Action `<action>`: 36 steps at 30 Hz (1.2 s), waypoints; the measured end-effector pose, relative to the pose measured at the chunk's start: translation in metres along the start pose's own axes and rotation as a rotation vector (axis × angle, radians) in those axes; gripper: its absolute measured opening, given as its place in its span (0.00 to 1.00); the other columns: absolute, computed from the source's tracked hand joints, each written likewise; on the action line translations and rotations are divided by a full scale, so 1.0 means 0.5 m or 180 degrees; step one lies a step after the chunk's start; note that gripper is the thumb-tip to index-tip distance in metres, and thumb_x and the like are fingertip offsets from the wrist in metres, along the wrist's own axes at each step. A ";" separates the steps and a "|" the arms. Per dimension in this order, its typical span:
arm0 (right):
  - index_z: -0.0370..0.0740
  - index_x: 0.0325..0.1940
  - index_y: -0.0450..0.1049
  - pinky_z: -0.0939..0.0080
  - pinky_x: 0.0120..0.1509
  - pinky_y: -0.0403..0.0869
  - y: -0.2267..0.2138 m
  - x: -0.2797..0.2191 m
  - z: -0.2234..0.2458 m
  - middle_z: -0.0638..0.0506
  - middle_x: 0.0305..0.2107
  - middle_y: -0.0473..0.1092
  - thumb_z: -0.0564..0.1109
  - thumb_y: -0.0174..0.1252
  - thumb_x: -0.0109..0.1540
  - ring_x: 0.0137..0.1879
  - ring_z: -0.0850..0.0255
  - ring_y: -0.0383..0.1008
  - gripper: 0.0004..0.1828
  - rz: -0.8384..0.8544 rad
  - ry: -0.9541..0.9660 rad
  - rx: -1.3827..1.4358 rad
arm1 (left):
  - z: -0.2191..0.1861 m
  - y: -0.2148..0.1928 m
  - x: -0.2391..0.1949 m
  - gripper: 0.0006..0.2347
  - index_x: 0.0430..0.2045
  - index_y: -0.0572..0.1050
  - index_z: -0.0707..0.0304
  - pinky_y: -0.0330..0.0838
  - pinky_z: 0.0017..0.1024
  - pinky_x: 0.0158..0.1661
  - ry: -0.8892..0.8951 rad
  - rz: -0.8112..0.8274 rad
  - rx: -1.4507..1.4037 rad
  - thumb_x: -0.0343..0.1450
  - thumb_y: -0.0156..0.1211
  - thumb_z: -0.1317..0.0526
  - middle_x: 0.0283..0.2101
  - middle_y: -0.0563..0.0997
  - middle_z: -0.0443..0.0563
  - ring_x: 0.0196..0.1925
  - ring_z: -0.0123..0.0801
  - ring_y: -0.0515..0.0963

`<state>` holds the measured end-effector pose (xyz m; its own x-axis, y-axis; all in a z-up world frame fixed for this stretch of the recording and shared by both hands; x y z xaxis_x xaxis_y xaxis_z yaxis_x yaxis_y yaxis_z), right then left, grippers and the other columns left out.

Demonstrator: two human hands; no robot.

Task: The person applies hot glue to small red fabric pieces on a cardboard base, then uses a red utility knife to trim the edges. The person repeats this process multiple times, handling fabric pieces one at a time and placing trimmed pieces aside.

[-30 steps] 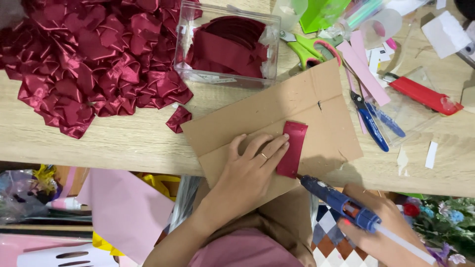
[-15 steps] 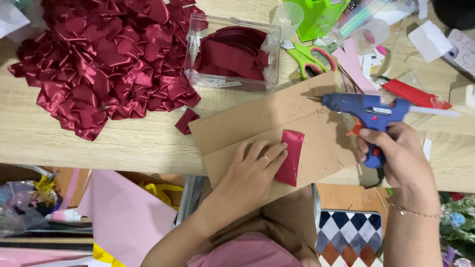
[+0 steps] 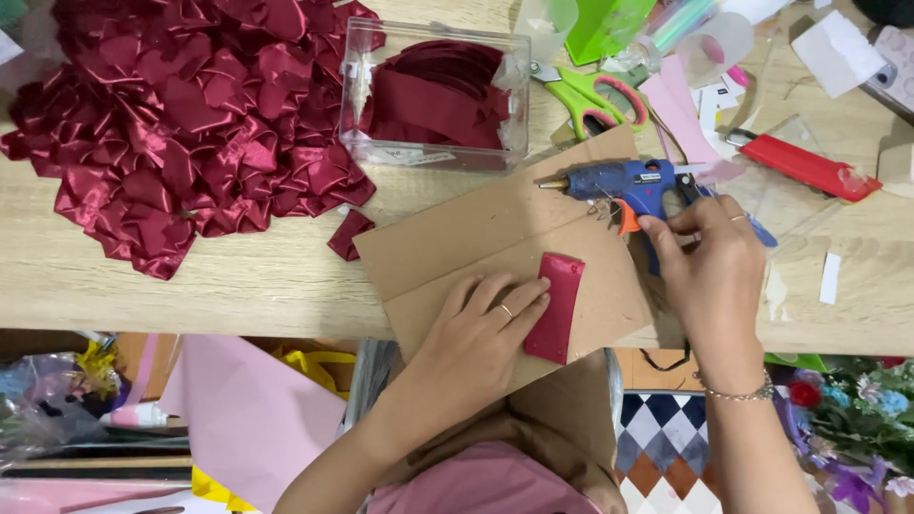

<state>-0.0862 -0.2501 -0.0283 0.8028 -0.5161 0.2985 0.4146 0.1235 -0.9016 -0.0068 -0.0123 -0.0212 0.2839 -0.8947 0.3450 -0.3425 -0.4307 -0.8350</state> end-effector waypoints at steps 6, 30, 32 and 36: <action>0.33 0.43 0.77 0.50 0.58 0.63 -0.028 -0.010 0.158 0.44 0.40 0.65 0.42 0.61 0.65 0.50 0.49 0.63 0.08 0.0388 -0.0855 0.0447 | 0.000 0.001 0.003 0.19 0.52 0.75 0.73 0.65 0.42 0.54 0.0000 0.0070 -0.0110 0.67 0.49 0.69 0.60 0.74 0.55 0.54 0.47 0.70; 0.44 0.39 0.80 0.60 0.52 0.64 0.008 -0.013 0.175 0.52 0.34 0.61 0.39 0.63 0.61 0.45 0.57 0.63 0.04 0.1230 -0.0615 0.1181 | 0.041 0.012 0.032 0.10 0.39 0.77 0.57 0.60 0.35 0.39 -0.0918 -0.0366 -0.0137 0.70 0.63 0.53 0.40 0.81 0.46 0.42 0.37 0.74; 0.44 0.39 0.81 0.61 0.49 0.64 0.000 -0.013 0.179 0.53 0.33 0.61 0.40 0.64 0.61 0.45 0.58 0.63 0.04 0.1293 -0.0507 0.1275 | 0.044 0.028 0.036 0.08 0.35 0.76 0.56 0.60 0.37 0.40 -0.0924 -0.0331 -0.0172 0.70 0.64 0.55 0.37 0.81 0.44 0.41 0.38 0.74; 0.46 0.40 0.82 0.64 0.43 0.64 0.001 -0.016 0.169 0.54 0.34 0.63 0.40 0.65 0.59 0.44 0.60 0.64 0.06 0.1309 -0.0367 0.1328 | 0.049 0.039 0.037 0.03 0.30 0.74 0.56 0.58 0.36 0.41 -0.0950 -0.0384 -0.0428 0.69 0.63 0.63 0.33 0.82 0.40 0.38 0.36 0.74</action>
<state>-0.0560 -0.1742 -0.0044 0.9648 -0.2630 0.0040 0.1744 0.6283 -0.7581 0.0139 -0.0343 -0.0419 0.5721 -0.7707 0.2806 -0.3998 -0.5608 -0.7250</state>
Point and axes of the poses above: each hand's wrist, its own x-axis towards the middle knuckle, its own y-axis out of the palm, z = x × y, the point moved 6 cm from there along x, towards the middle knuckle
